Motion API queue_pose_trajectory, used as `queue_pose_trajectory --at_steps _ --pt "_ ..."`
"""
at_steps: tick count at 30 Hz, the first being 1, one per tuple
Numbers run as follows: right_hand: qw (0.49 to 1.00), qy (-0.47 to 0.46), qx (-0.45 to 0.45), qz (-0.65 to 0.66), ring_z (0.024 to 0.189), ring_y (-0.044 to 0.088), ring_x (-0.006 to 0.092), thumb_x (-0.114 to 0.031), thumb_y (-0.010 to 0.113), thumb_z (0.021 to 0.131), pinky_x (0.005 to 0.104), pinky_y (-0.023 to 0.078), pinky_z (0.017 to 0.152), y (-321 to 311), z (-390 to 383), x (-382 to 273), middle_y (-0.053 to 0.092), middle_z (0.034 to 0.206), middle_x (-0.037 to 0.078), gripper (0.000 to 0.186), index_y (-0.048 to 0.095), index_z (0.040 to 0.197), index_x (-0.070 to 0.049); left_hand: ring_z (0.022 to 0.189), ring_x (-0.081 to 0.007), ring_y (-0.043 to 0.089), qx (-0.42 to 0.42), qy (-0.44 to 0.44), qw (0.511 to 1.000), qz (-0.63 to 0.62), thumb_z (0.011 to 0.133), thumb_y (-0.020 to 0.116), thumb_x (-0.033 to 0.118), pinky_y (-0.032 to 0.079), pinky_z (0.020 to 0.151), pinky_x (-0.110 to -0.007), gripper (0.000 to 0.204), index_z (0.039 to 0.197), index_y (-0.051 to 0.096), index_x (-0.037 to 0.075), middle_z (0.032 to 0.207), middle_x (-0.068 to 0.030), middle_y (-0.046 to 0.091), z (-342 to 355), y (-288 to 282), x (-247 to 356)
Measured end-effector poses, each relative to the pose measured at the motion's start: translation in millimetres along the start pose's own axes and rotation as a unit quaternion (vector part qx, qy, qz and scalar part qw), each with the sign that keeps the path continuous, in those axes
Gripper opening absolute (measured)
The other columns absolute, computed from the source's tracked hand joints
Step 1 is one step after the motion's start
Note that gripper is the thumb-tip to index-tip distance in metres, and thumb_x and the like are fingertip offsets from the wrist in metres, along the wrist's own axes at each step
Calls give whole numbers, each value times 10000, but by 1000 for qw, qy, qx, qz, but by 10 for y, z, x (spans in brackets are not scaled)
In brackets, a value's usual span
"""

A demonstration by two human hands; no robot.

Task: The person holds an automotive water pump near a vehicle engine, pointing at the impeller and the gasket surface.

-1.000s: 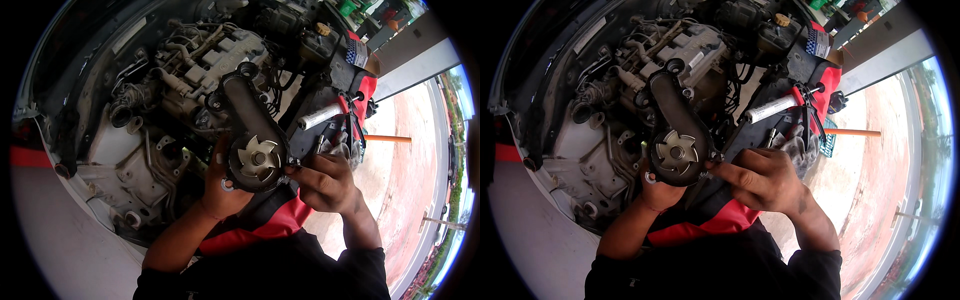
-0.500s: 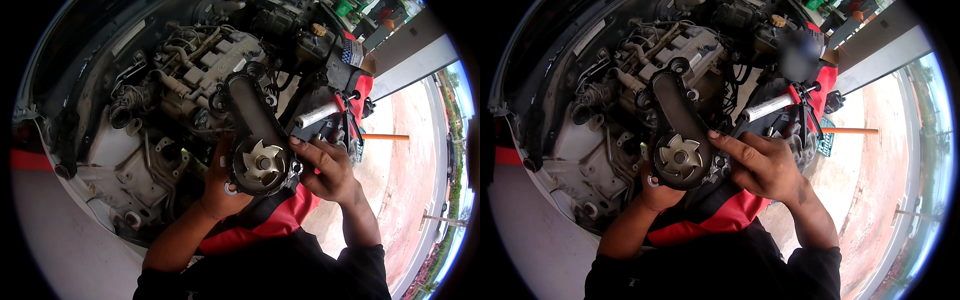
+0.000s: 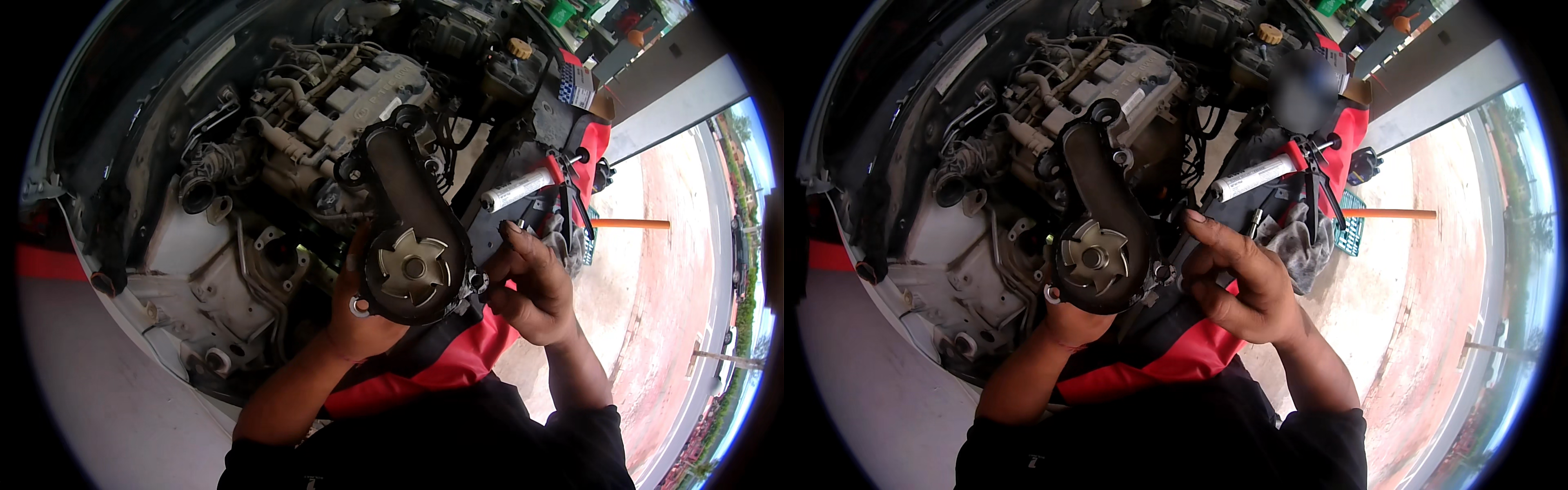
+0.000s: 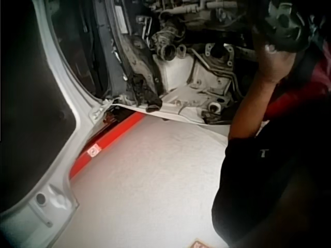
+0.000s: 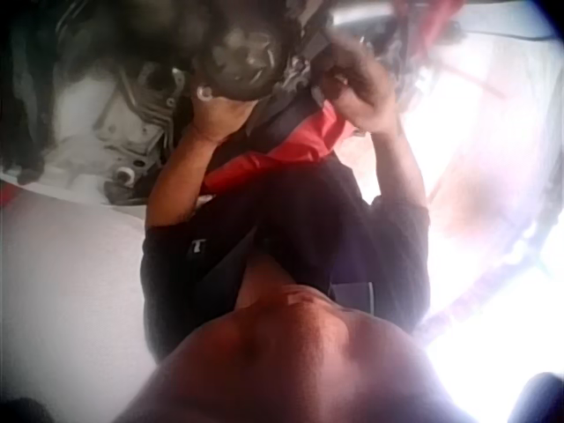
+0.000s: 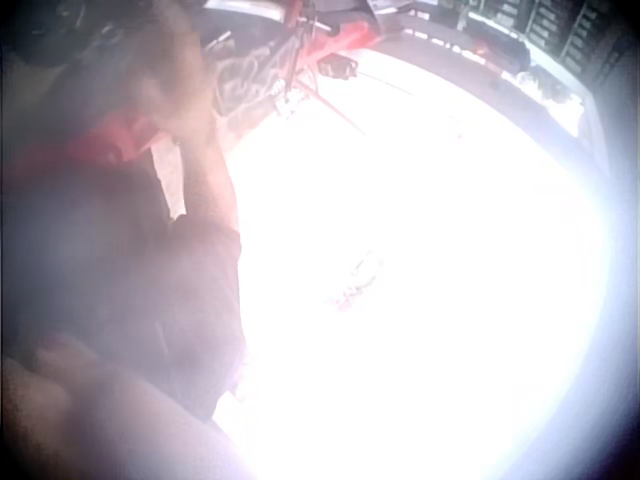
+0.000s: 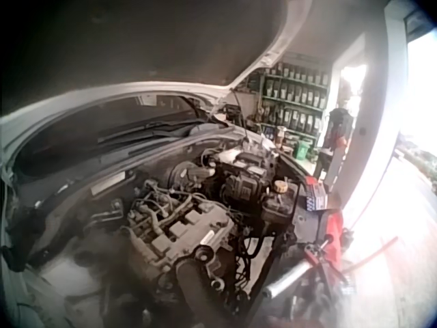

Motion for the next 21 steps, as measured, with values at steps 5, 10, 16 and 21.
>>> queue_pose_trajectory --at_steps 5,10,16,21 --pt "997 -25 -75 -16 712 625 145 111 645 832 276 494 695 165 94 35 612 814 69 738 450 1541 41 1189 -237 676 -45 10 995 83 862 802 70 410 1152 -428 470 1303 645 24 1274 -88 706 -34 14 -14" --pt "996 -7 -64 62 720 599 123 118 660 848 271 469 675 268 -82 298 609 841 67 776 393 1572 38 1197 -254 670 -7 -77 997 -12 843 823 66 419 1145 -429 550 1343 603 3 1279 -110 699 -117 -4 -173" --pt "990 -4 -53 128 775 638 148 100 639 889 267 485 696 257 -110 272 654 912 102 776 345 1602 5 1212 -249 659 0 -188 974 -130 845 829 56 476 1087 -388 770 1481 410 -55 1319 -143 667 -291 97 -449" --pt "979 26 -29 202 792 652 172 95 635 868 289 512 721 230 -101 258 658 968 121 807 331 1610 1 1216 -261 656 11 -178 972 -155 841 831 58 481 1076 -381 755 1470 428 -50 1338 -140 650 -272 40 -431"
Point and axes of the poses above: each hand's wrist, its own z-axis towards the middle knuckle, its own y-axis out of the palm, x = y × z, the point moved 8 cm from there along z, towards the middle knuckle
